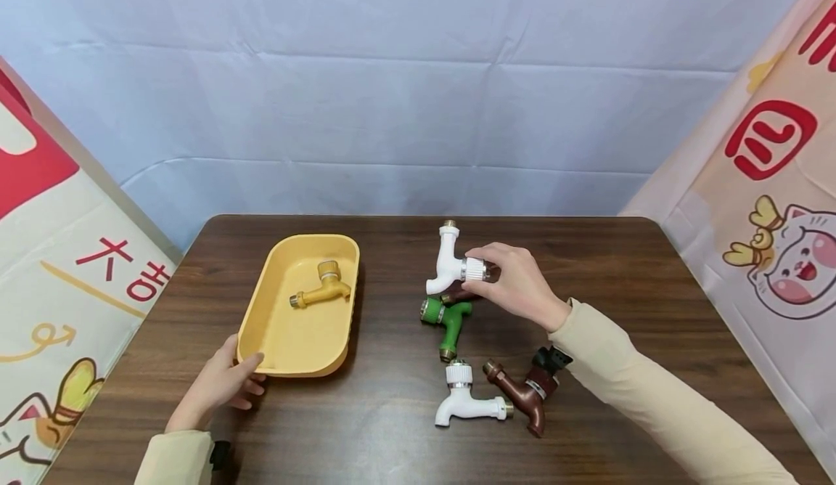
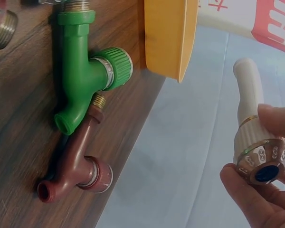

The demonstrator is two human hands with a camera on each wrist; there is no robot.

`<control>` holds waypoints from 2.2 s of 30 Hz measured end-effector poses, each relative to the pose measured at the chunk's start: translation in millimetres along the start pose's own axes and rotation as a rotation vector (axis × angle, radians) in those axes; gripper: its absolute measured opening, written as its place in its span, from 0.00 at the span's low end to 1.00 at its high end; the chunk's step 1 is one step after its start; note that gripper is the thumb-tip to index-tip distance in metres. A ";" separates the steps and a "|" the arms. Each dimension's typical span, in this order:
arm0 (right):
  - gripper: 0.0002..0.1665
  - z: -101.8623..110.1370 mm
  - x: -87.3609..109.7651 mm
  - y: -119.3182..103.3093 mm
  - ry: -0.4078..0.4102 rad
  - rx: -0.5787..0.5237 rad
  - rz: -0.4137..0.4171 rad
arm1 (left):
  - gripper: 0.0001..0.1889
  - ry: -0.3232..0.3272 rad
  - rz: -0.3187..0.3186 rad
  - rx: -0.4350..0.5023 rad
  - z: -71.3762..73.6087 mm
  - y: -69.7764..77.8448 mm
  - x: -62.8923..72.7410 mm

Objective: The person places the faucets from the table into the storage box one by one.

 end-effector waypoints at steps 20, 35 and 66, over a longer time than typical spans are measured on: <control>0.24 -7.9 -19.6 -19.0 0.033 -0.050 0.073 | 0.26 -0.006 0.001 0.001 0.3 1.5 1.5; 0.25 -12.7 -30.4 -31.0 0.031 -0.078 0.092 | 0.26 -0.023 0.004 0.006 0.0 1.9 1.9; 0.24 -35.9 -49.5 -48.7 -0.049 -0.077 0.093 | 0.26 -0.026 0.001 0.020 -0.8 1.1 0.4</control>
Point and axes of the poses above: each hand's wrist, its own x-axis away from the middle knuckle, its own z-axis out of the back of the hand, y = z × x, the point moved 9 cm from there along -x, towards the middle knuckle, and after that the axes turned 9 degrees about x, right-handed, at the moved point
